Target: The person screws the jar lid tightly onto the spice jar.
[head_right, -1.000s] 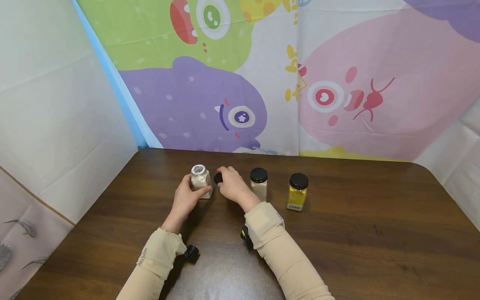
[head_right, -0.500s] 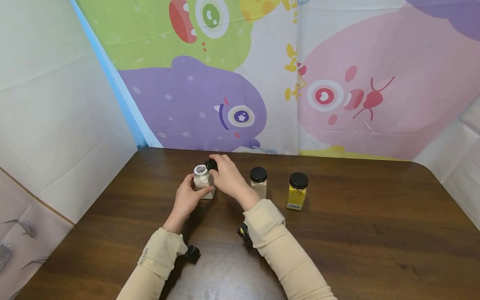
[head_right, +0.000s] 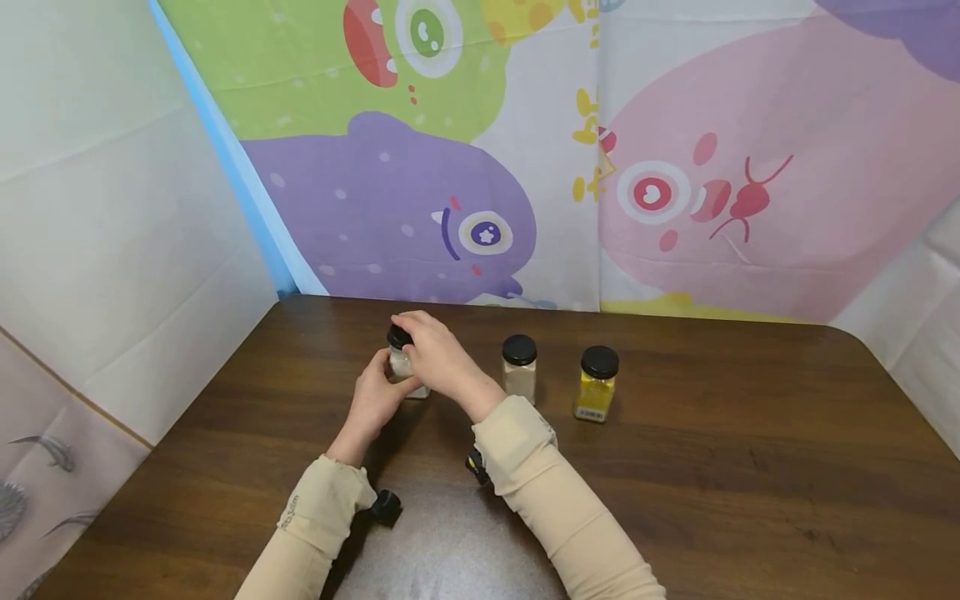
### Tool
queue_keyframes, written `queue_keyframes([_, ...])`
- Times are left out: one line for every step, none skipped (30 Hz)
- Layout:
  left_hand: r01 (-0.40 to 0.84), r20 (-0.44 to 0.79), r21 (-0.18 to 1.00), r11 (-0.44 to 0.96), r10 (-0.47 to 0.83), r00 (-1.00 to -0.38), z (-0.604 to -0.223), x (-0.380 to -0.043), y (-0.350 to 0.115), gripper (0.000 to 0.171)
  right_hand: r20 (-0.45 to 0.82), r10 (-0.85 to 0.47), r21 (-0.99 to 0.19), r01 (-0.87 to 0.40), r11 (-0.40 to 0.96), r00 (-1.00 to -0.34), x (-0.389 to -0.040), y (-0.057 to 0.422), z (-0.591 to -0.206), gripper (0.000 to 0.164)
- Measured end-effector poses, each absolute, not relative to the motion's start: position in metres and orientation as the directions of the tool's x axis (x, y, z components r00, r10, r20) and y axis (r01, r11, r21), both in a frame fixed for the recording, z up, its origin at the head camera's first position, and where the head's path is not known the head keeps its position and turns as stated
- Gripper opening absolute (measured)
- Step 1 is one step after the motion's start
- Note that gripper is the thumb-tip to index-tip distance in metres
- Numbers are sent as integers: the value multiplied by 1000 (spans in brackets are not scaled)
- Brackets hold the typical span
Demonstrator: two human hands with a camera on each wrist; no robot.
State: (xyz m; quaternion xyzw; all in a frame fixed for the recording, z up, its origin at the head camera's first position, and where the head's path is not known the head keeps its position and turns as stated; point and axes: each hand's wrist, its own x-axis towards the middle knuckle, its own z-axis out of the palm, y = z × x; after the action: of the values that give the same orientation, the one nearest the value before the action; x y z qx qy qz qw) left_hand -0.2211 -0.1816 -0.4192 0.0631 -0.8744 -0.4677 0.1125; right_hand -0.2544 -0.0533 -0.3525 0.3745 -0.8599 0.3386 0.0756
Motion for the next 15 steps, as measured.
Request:
queue_keyframes([-5,136,833,554,-215,-967,-419,-221,-182,67,377,-601,-519,-698,494,-705,-255,-54,-353,43])
queue_keyframes([-5,137,832,555,-213,-967,-419,-221,-182,67,371,-608,-512,-701,497,-702,-255,-55,-353,44])
queue_keyframes([-4,137,832,555,-213,-968,-419,-221,-182,67,366,-615,-504,-704,501,-699,-255,-55,-353,44])
queue_keyframes([-6,134,833,554,-212,-968,-419,-221,-182,67,362,-620,-498,-707,503,-696,-255,-56,-353,44])
queue_keyframes([-7,132,834,551,-212,-968,-419,-221,-182,67,358,-626,-491,-710,506,-693,-256,-56,-353,44])
queue_keyframes([-8,131,835,550,-212,-968,-419,-221,-182,67,354,-631,-483,-713,509,-690,-256,-56,-353,44])
queue_keyframes([-8,130,836,549,-212,-969,-418,-221,-182,67,350,-638,-475,-717,510,-686,-257,-57,-354,44])
queue_keyframes([-9,128,836,549,-211,-969,-418,-220,-182,67,349,-644,-468,-722,509,-680,-257,-57,-354,44])
queue_keyframes([-10,127,837,548,-211,-969,-418,-220,-182,68,347,-652,-459,-728,509,-675,-258,-57,-355,43])
queue_keyframes([-10,126,837,547,-211,-969,-418,-220,-181,68,344,-658,-452,-733,509,-669,-258,-57,-355,43])
queue_keyframes([-9,127,837,547,-211,-969,-418,-220,-181,67,342,-665,-446,-737,507,-664,-258,-57,-356,43])
queue_keyframes([-9,128,836,549,-210,-969,-418,-220,-181,67,338,-671,-443,-740,505,-660,-258,-57,-356,43])
queue_keyframes([-7,129,834,552,-208,-970,-418,-220,-182,67,334,-676,-437,-743,506,-657,-258,-57,-356,43])
queue_keyframes([-6,130,833,553,-207,-970,-418,-220,-182,67,331,-681,-431,-747,507,-653,-259,-57,-356,43])
queue_keyframes([-6,131,833,553,-207,-969,-417,-219,-182,67,327,-686,-425,-749,507,-650,-259,-57,-355,43])
